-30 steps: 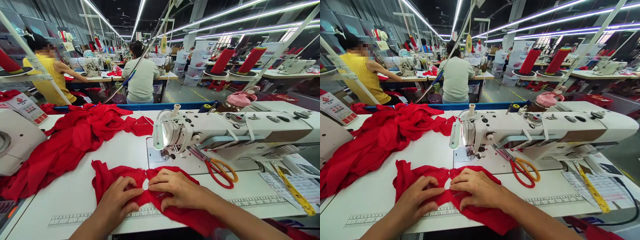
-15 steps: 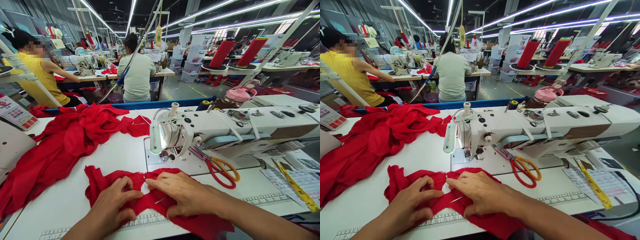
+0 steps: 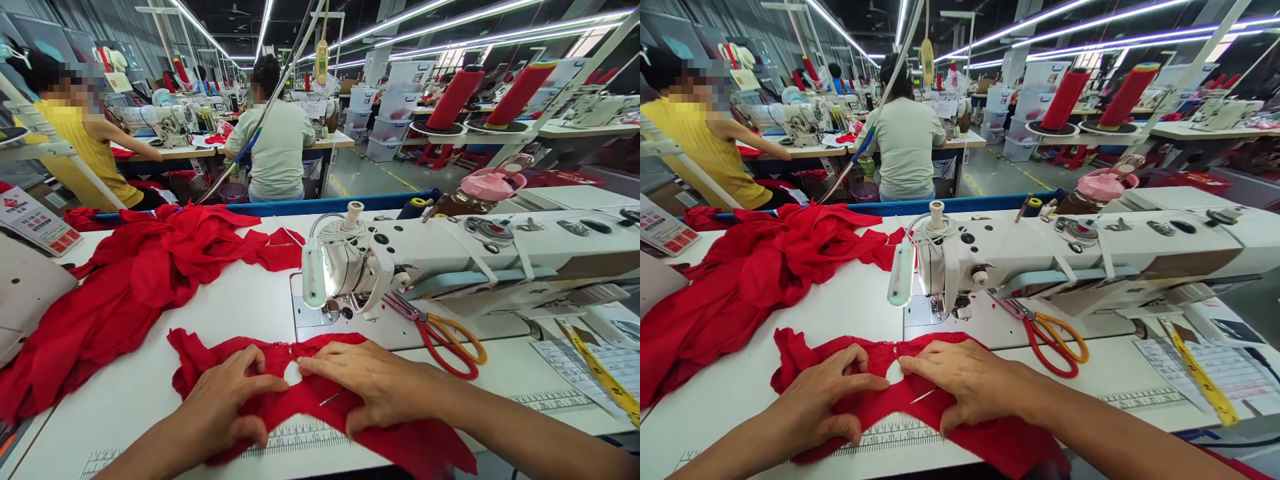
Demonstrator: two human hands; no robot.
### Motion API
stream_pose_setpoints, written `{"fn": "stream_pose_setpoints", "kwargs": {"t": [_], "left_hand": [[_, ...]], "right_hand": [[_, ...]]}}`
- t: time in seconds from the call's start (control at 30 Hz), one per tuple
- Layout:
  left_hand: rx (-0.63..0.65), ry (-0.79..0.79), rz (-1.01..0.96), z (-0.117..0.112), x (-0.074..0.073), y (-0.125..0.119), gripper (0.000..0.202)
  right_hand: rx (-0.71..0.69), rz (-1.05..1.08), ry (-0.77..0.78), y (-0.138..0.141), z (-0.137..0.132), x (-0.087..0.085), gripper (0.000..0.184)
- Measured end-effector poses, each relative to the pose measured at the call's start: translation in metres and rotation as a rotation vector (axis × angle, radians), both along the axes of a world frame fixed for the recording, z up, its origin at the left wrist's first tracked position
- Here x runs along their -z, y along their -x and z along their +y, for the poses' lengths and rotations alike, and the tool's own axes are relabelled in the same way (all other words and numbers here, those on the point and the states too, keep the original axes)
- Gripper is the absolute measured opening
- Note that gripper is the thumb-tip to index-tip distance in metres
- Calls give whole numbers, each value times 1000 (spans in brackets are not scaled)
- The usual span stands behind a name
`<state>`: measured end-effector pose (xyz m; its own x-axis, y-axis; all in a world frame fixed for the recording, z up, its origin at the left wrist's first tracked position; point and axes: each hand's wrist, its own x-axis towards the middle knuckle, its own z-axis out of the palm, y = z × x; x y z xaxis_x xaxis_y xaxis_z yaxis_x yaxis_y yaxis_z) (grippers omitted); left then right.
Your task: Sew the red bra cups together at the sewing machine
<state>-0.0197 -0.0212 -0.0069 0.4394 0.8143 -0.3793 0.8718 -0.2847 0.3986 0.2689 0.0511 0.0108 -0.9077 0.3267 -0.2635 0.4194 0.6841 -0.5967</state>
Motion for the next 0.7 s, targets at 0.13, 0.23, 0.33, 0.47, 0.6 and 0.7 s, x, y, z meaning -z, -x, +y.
{"fn": "stream_pose_setpoints", "kwargs": {"t": [0.13,0.23,0.33,0.47,0.6,0.7], "left_hand": [[6,8,-65,2,-3,4,48],[7,33,-83,3,-7,4,56],[16,58,-41,4,-11,0,69],[46,28,13,4,-11,-4,74],[57,43,-4,4,-11,-1,69],[49,70,-25,6,-16,2,71]], "right_hand": [[0,-3,21,1,1,0,87],[1,3,41,1,1,0,86],[9,-11,43,2,1,-1,88],[8,-44,56,2,1,-4,89],[3,-29,61,1,2,-3,89],[-7,-15,58,0,2,-1,89]]}}
